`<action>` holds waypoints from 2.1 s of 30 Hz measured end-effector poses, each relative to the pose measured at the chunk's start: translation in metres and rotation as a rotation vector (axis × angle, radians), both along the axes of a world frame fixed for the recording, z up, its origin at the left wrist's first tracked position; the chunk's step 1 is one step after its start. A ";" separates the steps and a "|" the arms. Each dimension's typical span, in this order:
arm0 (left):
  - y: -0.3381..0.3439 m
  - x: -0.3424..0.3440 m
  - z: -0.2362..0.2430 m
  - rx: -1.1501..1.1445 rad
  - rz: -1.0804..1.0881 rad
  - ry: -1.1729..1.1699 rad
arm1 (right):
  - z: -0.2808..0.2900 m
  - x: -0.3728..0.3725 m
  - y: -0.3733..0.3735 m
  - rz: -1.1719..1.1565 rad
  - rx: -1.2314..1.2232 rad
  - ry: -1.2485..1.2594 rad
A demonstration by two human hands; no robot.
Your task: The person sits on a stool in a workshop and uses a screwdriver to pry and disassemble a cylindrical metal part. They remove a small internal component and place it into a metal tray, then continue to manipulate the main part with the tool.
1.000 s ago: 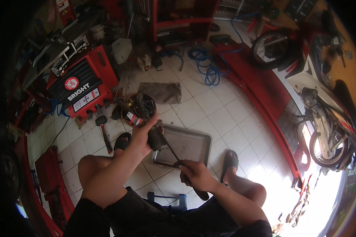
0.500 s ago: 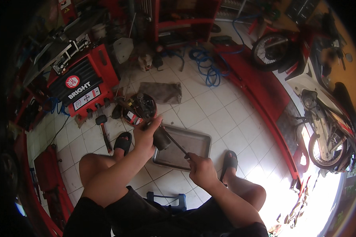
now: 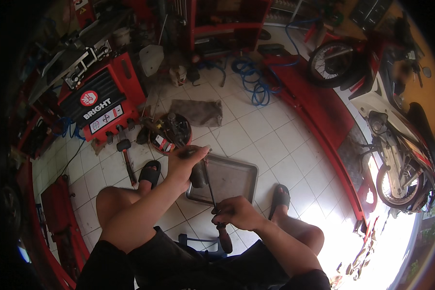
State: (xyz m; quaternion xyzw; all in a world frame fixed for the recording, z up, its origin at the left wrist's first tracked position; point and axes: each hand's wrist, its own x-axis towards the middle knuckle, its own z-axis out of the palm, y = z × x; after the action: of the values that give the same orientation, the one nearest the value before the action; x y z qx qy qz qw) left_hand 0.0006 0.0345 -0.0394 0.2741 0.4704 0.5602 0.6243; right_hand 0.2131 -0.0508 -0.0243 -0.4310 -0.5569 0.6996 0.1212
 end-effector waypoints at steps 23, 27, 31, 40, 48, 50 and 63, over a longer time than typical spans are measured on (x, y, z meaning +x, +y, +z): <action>-0.008 0.007 0.001 -0.076 -0.064 -0.012 | 0.011 -0.004 0.005 0.138 0.080 -0.110; -0.011 0.008 0.003 -0.091 -0.101 -0.005 | -0.004 -0.007 -0.003 0.141 0.151 -0.059; -0.015 0.002 0.008 0.000 -0.134 0.017 | -0.020 -0.018 -0.008 0.139 0.150 0.132; -0.013 0.020 0.002 -0.026 -0.144 -0.015 | -0.019 0.003 -0.011 0.076 -0.110 0.361; -0.002 -0.002 -0.031 0.027 -0.169 -0.062 | -0.034 -0.001 -0.008 0.122 0.454 0.140; 0.001 0.006 -0.032 0.005 -0.076 -0.036 | -0.063 -0.009 -0.011 0.069 0.450 0.105; 0.002 -0.023 -0.052 0.084 -0.221 -0.102 | -0.013 -0.004 0.010 0.150 0.345 -0.043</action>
State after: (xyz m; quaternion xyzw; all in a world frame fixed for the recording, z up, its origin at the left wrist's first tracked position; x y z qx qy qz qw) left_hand -0.0225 0.0363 -0.0917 0.3214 0.3812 0.5202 0.6933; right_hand 0.2087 -0.0411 -0.0374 -0.3759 -0.7016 0.5914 0.1292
